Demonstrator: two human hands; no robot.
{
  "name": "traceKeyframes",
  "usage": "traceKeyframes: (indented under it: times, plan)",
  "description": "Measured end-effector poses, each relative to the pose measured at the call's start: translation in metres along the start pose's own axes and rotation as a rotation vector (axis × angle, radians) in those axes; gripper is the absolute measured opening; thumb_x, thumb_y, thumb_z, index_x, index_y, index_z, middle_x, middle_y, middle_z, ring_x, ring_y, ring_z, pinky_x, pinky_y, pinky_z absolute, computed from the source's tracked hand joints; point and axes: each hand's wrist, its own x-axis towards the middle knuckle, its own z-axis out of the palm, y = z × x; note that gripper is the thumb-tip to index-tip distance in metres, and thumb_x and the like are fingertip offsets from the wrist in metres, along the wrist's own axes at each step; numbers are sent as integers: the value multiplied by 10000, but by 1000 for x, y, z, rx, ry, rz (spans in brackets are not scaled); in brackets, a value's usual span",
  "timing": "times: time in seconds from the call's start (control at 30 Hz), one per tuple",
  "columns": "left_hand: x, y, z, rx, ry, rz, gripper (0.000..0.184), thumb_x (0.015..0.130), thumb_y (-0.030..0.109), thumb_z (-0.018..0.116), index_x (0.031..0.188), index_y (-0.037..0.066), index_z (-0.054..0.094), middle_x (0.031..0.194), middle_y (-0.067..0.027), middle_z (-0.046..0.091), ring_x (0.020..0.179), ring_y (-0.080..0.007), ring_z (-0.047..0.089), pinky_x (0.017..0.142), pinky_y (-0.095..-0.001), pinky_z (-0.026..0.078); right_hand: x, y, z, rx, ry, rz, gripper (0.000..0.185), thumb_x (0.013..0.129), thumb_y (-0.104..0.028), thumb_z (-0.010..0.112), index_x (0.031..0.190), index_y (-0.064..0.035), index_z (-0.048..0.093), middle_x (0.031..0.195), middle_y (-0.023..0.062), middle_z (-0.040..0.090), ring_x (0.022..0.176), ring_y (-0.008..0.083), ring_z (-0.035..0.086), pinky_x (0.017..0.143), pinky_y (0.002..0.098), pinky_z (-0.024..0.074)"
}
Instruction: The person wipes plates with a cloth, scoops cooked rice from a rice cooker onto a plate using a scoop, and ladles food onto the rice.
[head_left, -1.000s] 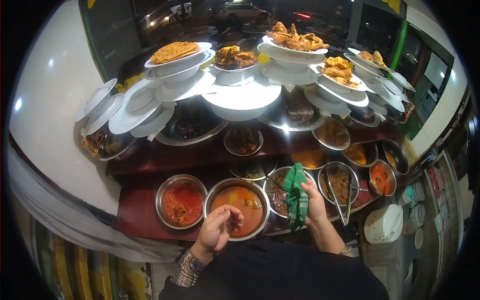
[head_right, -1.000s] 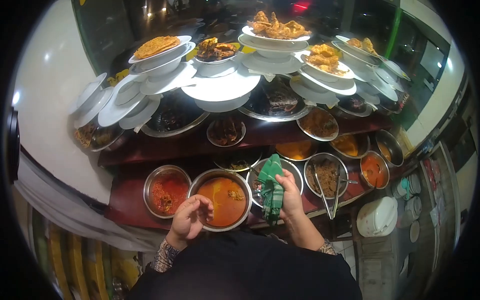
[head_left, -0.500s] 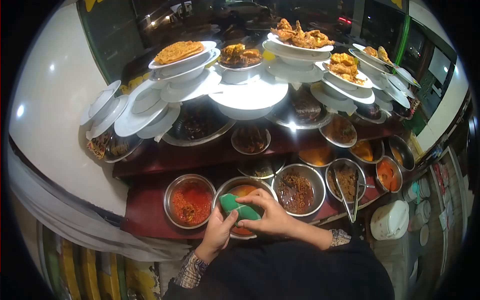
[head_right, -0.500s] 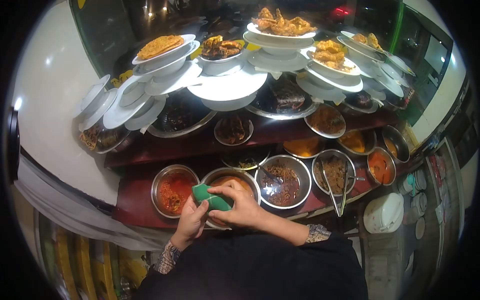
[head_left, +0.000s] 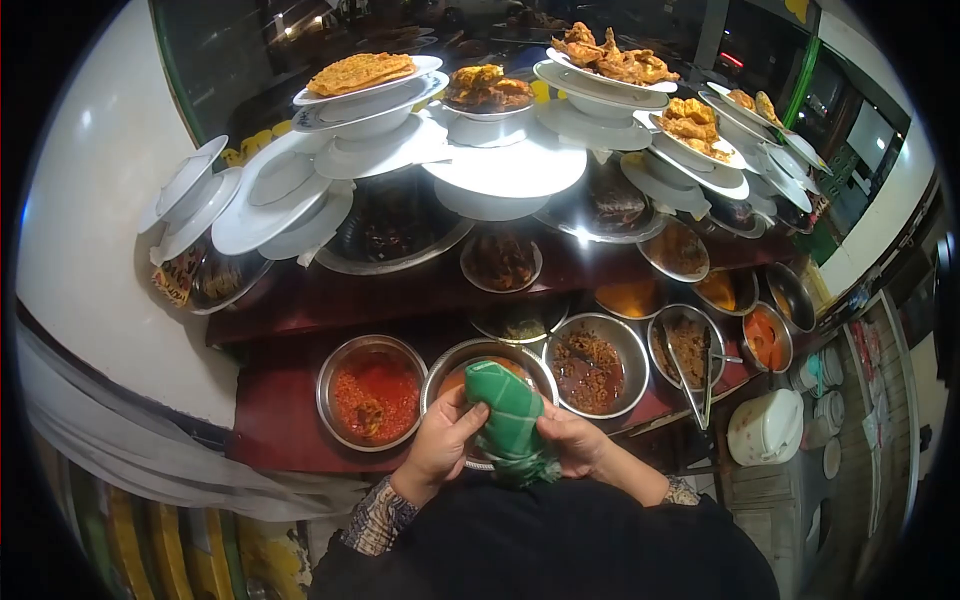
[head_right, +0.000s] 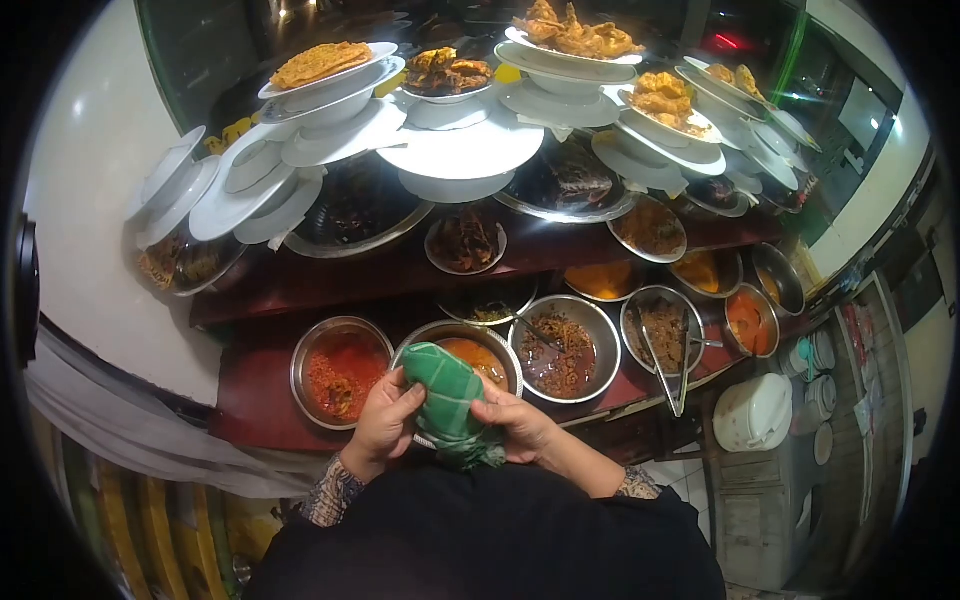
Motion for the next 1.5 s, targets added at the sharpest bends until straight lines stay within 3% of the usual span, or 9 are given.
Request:
traceKeyframes:
  times: [0.1, 0.23, 0.33, 0.43, 0.73, 1.03, 1.17, 1.37, 1.5]
  plan:
    - [0, 14, 9, 278, 124, -234, 332, 926, 115, 597, 1235, 15, 527, 1185, -50, 564, 1110, -124, 517, 920, -285, 452, -3, -8, 6, 120, -32, 45, 710, 859, -203, 677, 1437, -125, 270, 1302, 119, 486, 1128, 251, 563, 913, 405, 503]
    - [13, -5, 9, 349, 95, 132, 420, 920, 102, 592, 1315, 13, 479, 1271, -54, 500, 1009, -100, 524, 824, -243, 449, -9, -38, 2, -238, 238, -115, 614, 825, -88, 702, 1360, -92, 401, 1181, 80, 582, 1063, 205, 589, 875, 384, 516]
    - [6, -8, 21, 126, 136, 104, 435, 929, 158, 533, 1330, 11, 450, 1262, -64, 496, 1108, -140, 447, 822, -293, 451, -16, -100, -1, -871, 314, -403, 491, 792, 9, 679, 1253, -54, 521, 1116, 42, 610, 974, 144, 600, 819, 310, 510]
    - [3, -15, 24, 45, 139, 113, 471, 925, 210, 513, 1348, 25, 419, 1250, -72, 508, 1100, -160, 472, 823, -305, 455, -1, -162, -7, -1805, 458, -945, 566, 625, 154, 506, 1109, -101, 653, 1202, 128, 592, 1091, 296, 576, 922, 335, 469]
    - [-16, -29, 25, -420, 85, 191, 502, 936, 313, 485, 1341, 27, 406, 1279, -141, 521, 1150, -262, 522, 883, -389, 470, 112, -245, -81, -2675, 741, -943, 431, 669, 3, 590, 1034, -207, 681, 1009, 48, 607, 867, 296, 567, 731, 416, 479]
    - [-29, -34, 12, -481, 141, 299, 469, 959, 302, 445, 1326, 12, 424, 1284, -173, 520, 1168, -310, 524, 944, -432, 466, 181, -203, -49, -2497, 590, -950, 180, 755, -100, 587, 916, -119, 667, 906, 132, 642, 878, 310, 619, 739, 457, 483]
    - [-31, -30, 7, -448, 141, 313, 480, 951, 319, 459, 1320, 14, 432, 1267, -167, 531, 1155, -305, 528, 939, -435, 467, 235, -181, -45, -2439, 627, -1086, 219, 826, -110, 529, 1010, -74, 643, 978, 179, 632, 936, 359, 594, 809, 437, 463]
    - [-35, -24, -9, -491, 126, 320, 447, 945, 329, 469, 1273, 26, 478, 1164, -142, 566, 1059, -284, 550, 873, -416, 480, 274, -168, -8, -2094, 672, -770, 269, 903, -199, 477, 1045, -27, 628, 1036, 209, 627, 983, 367, 594, 851, 446, 458]
    - [-32, -17, -12, -473, 142, 288, 414, 937, 332, 485, 1222, 34, 523, 1080, -123, 574, 988, -268, 548, 821, -390, 469, 264, -174, -15, -2222, 683, -753, 248, 897, -180, 474, 1015, -33, 635, 1014, 208, 629, 968, 362, 601, 836, 445, 467]
